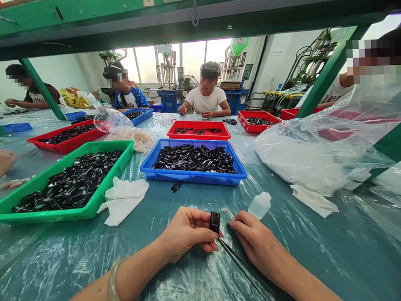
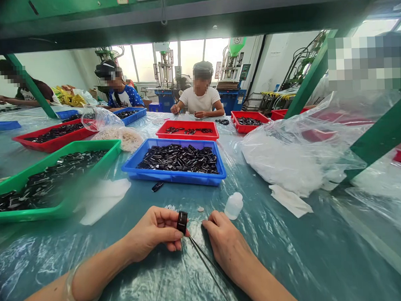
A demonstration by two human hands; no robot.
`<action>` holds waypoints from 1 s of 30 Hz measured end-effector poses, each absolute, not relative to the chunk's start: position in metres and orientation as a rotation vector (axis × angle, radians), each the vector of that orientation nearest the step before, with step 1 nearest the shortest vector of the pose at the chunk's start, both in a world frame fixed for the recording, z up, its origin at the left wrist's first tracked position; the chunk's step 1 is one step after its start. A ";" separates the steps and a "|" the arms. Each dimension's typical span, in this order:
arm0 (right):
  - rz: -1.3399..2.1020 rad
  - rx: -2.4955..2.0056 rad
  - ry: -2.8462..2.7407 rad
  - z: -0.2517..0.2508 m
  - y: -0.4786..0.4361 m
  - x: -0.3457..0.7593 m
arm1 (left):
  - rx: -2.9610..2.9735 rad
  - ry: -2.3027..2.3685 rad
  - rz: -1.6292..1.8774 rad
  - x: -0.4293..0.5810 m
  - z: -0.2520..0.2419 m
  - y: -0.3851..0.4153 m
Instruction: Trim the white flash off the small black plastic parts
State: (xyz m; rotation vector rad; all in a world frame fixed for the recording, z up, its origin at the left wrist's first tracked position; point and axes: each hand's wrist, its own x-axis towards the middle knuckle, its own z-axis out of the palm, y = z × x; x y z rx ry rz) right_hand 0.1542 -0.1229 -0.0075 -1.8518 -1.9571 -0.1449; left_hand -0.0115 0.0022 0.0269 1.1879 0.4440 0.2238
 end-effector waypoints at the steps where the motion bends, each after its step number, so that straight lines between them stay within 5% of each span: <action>1: -0.146 -1.857 -1.956 -0.007 -0.123 0.154 | 1.168 0.437 0.219 -0.012 0.026 0.003; 30: -0.159 -1.906 -1.961 -0.007 -0.122 0.153 | 0.984 0.377 0.191 -0.010 0.024 0.005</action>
